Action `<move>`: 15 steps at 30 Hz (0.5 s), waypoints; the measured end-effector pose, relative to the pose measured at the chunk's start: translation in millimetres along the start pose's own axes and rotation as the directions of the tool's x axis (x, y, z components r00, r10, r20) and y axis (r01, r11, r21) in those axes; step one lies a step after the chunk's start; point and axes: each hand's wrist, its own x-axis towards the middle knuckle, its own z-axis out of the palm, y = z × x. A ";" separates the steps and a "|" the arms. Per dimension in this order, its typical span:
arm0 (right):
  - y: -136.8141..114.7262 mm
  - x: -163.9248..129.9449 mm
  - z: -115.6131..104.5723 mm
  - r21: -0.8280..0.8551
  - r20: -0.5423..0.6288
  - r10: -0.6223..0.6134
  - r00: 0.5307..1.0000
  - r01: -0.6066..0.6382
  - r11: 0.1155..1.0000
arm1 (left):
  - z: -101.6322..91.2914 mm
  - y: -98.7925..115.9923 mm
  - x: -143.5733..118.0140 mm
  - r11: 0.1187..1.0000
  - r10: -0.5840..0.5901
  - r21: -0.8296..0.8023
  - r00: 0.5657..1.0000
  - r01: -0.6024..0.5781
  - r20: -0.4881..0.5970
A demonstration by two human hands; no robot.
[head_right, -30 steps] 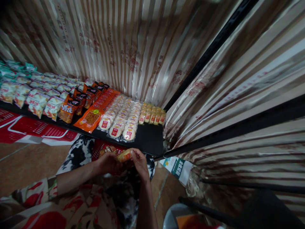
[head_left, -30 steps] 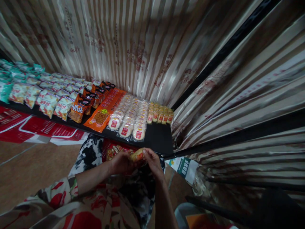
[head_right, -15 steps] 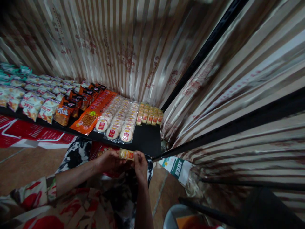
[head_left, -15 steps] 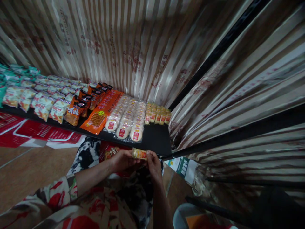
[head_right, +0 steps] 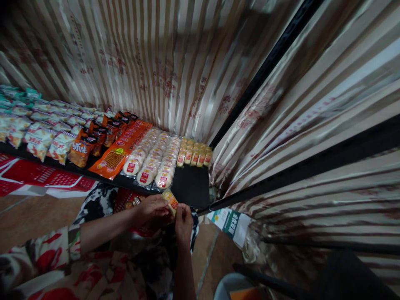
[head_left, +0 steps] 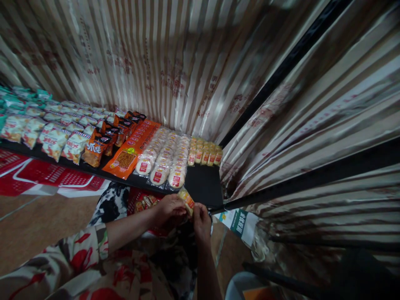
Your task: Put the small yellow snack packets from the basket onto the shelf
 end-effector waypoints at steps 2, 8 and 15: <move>1.5 0.7 -0.6 -0.040 -0.001 -0.023 1.000 0.023 0.999 | 2.3 0.3 3.4 0.999 0.011 0.041 0.998 -0.008 -0.068; 11.5 2.3 -5.5 -0.121 0.067 -0.069 0.995 0.077 0.990 | 7.5 5.3 14.6 0.984 0.032 0.178 0.982 0.002 -0.188; 19.0 12.8 -7.7 -0.142 0.011 -0.126 0.992 0.126 0.982 | 18.9 12.1 25.2 0.945 0.087 0.326 0.978 -0.020 -0.191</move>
